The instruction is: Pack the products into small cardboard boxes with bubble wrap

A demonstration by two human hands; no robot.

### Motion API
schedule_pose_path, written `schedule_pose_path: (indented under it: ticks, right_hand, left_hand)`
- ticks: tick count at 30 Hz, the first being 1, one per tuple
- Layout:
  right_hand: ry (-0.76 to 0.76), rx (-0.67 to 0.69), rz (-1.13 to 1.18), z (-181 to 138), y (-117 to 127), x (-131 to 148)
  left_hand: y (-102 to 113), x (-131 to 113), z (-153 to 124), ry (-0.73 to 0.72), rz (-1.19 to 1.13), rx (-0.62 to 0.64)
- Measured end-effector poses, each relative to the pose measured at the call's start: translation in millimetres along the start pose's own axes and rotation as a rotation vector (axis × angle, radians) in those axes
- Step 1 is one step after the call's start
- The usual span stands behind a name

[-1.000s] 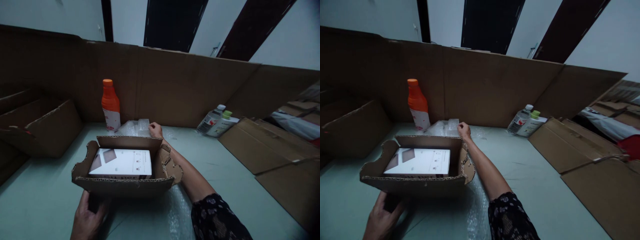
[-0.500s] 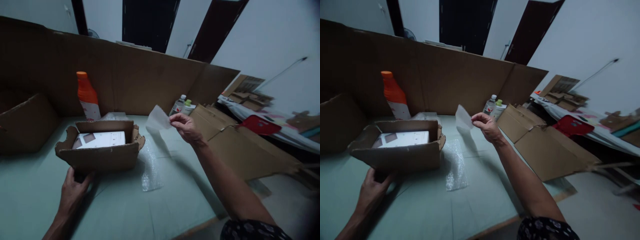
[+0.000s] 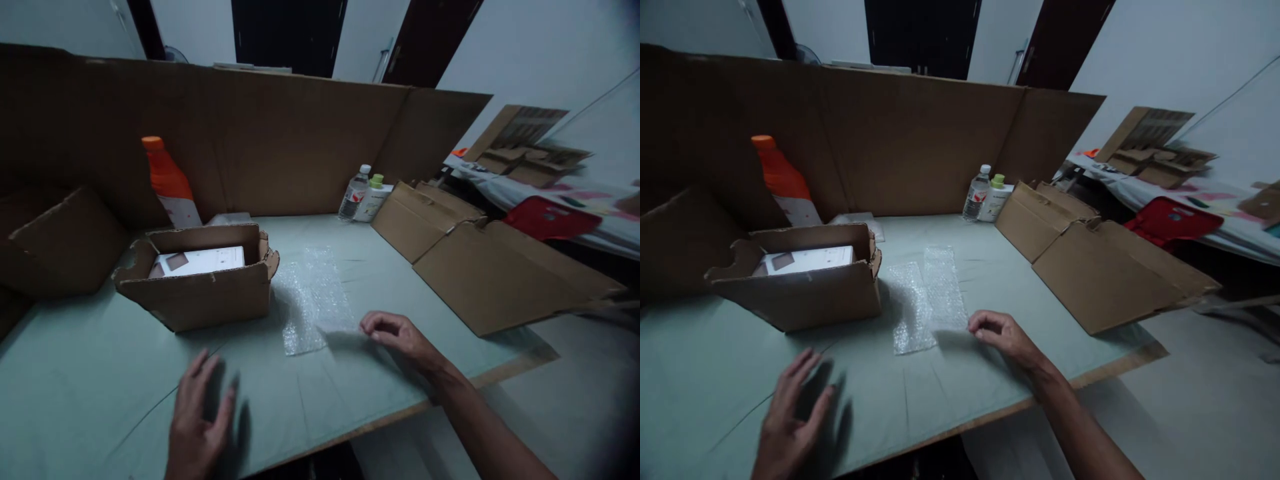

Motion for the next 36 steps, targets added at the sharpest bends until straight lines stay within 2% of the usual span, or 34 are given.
schedule_pose_path:
  ticks: [2, 6, 11, 13, 15, 19, 23, 26, 28, 33, 36]
  right_hand:
    - [0.007, 0.045, 0.030, -10, -5, -2]
    - [0.024, 0.109, 0.071, -15, -22, 0]
    - [0.033, 0.082, 0.123, -18, -33, -1]
    - [0.023, 0.070, 0.145, -23, -35, -2]
    - [0.006, 0.089, 0.156, -30, -37, -4]
    - [-0.011, 0.139, 0.150, -41, -36, -4]
    - [0.000, 0.157, 0.125, -49, -30, 4]
    - [0.070, 0.194, 0.031, -54, -28, 17]
    - [0.125, 0.163, -0.043, -59, -28, 27]
    - [0.299, -0.098, -0.252, -74, -36, 48]
    - [0.380, -0.033, -0.488, -81, -51, 43]
  left_hand:
    - [-18, -17, -6, -0.136, 0.002, 0.112]
    - [-46, -58, 2, -0.233, -0.026, 0.289]
    - [-81, -94, 5, -0.454, 0.017, 0.520]
    - [-95, -100, 1, -0.543, 0.051, 0.536]
    - [-104, -104, -2, -0.582, 0.063, 0.495]
    - [-106, -107, -11, -0.551, -0.021, 0.463]
    - [-95, -107, -26, -0.454, -0.150, 0.555]
    - [-88, -104, -36, -0.339, -0.188, 0.609]
    - [-87, -103, -37, -0.270, -0.168, 0.632]
    - [-100, -106, -25, -0.178, -0.041, 0.670]
    - [-113, -107, -18, -0.175, 0.002, 0.628]
Point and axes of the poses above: each hand's wrist, its own z-axis towards the middle knuckle, its own y-axis out of the back of the hand, x = y × z, the point moved 2 cm from there along z, towards the middle knuckle, and after that the axes turned 15 degrees about y, right-handed, at the moved point
